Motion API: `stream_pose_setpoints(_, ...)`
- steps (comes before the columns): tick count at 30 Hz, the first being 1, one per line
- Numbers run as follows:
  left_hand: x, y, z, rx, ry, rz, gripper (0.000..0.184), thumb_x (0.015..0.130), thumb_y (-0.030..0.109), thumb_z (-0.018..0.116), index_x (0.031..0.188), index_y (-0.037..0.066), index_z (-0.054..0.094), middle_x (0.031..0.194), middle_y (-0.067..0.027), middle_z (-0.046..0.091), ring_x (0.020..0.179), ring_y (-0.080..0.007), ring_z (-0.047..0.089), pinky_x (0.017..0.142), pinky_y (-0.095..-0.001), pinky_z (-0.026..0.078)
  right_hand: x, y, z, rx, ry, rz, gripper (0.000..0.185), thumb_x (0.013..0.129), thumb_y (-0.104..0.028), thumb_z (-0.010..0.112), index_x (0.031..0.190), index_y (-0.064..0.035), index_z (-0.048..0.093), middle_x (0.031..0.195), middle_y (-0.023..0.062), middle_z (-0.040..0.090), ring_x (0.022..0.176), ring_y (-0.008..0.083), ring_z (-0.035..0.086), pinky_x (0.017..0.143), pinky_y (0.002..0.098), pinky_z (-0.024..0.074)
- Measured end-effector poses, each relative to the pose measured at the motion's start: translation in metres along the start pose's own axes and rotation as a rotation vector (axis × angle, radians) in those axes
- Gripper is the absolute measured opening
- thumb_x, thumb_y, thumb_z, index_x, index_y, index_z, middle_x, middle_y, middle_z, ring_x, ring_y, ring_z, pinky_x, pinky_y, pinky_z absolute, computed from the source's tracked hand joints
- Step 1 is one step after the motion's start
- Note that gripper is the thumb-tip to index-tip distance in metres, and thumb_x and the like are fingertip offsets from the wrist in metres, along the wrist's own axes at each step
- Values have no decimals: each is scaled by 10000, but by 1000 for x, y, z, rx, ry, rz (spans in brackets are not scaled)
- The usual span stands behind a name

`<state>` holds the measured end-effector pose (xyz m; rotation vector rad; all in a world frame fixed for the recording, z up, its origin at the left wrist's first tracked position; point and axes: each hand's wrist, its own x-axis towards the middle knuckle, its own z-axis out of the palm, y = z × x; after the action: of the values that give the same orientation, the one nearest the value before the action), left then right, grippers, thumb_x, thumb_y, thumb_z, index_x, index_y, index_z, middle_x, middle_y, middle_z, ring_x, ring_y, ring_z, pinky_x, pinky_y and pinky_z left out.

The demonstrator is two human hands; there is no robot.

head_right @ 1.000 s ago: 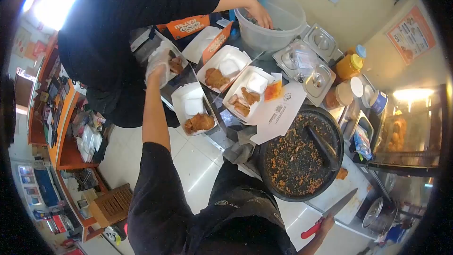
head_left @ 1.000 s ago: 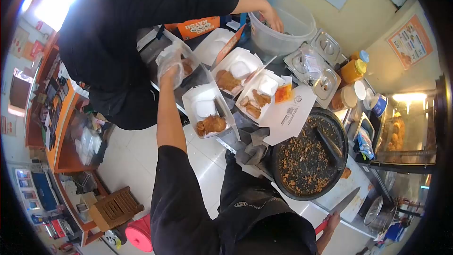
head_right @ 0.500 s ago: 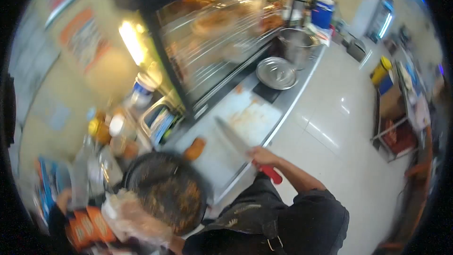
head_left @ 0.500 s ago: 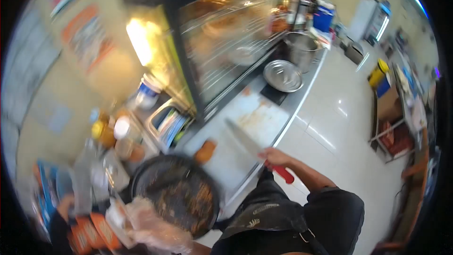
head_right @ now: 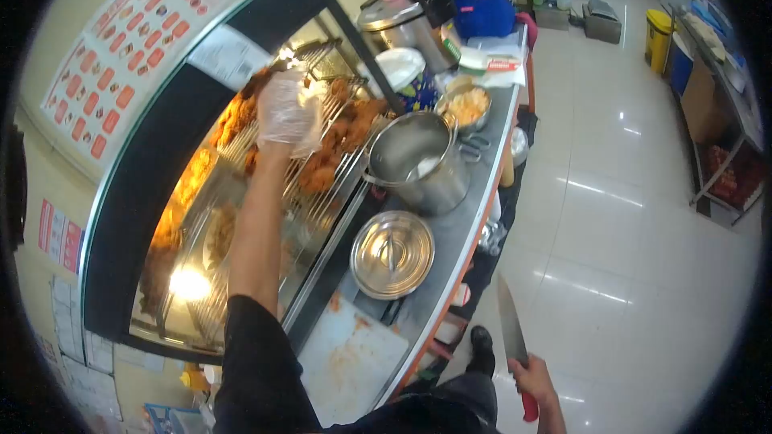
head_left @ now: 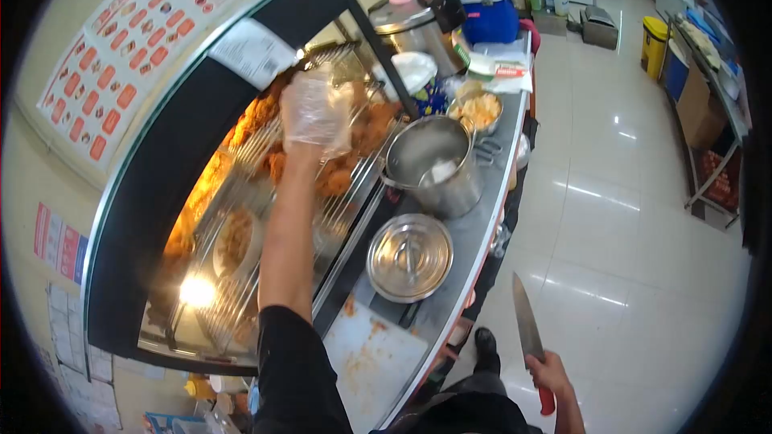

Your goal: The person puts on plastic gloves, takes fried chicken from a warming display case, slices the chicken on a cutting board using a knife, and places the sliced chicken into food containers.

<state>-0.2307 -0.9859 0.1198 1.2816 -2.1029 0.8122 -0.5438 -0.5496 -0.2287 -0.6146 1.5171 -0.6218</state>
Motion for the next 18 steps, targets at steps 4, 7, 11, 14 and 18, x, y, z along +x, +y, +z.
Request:
stream_pose_setpoints(4, 70, -85, 81, 215, -335, -411, 450, 755, 262, 710, 1116, 23, 588, 1052, -202, 646, 1011, -346, 618, 915, -434, 477, 9, 23, -38, 88, 75, 26, 301, 922, -286, 600, 849, 1, 545, 579, 38, 510, 426, 131, 494, 371, 302, 422)
stream_pose_setpoints(7, 83, -112, 93, 196, -503, -512, 424, 769, 248, 697, 1116, 28, 590, 1062, -196, 643, 1019, -339, 615, 913, -426, 478, 9, 37, -56, 144, 208, -17, 292, 911, -314, 562, 872, -26, 581, 580, 6, 514, 416, 122, 455, 361, 293, 352)
stream_pose_setpoints(11, 90, -120, 97, 174, -554, -515, 391, 788, 229, 679, 1116, 36, 593, 1076, -187, 640, 1028, -329, 611, 911, -414, 480, 11, 42, -75, 278, 258, 150, 296, 923, -326, 550, 828, -46, 545, 545, -21, 452, 375, 103, 384, 333, 268, 293)
stream_pose_setpoints(14, 89, -119, 94, 166, -564, -521, 366, 802, 215, 665, 1117, 41, 595, 1086, -181, 637, 1036, -321, 608, 909, -405, 481, 49, 57, -93, 294, 248, 132, 271, 935, -304, 544, 848, -48, 530, 543, 0, 457, 375, 118, 405, 334, 286, 331)
stream_pose_setpoints(18, 87, -118, 92, 147, -581, -530, 335, 821, 196, 647, 1117, 48, 598, 1100, -172, 633, 1045, -311, 604, 906, -393, 483, 72, 41, -109, 354, 221, 164, 208, 953, -234, 533, 885, -43, 486, 533, 28, 451, 364, 130, 417, 325, 308, 373)
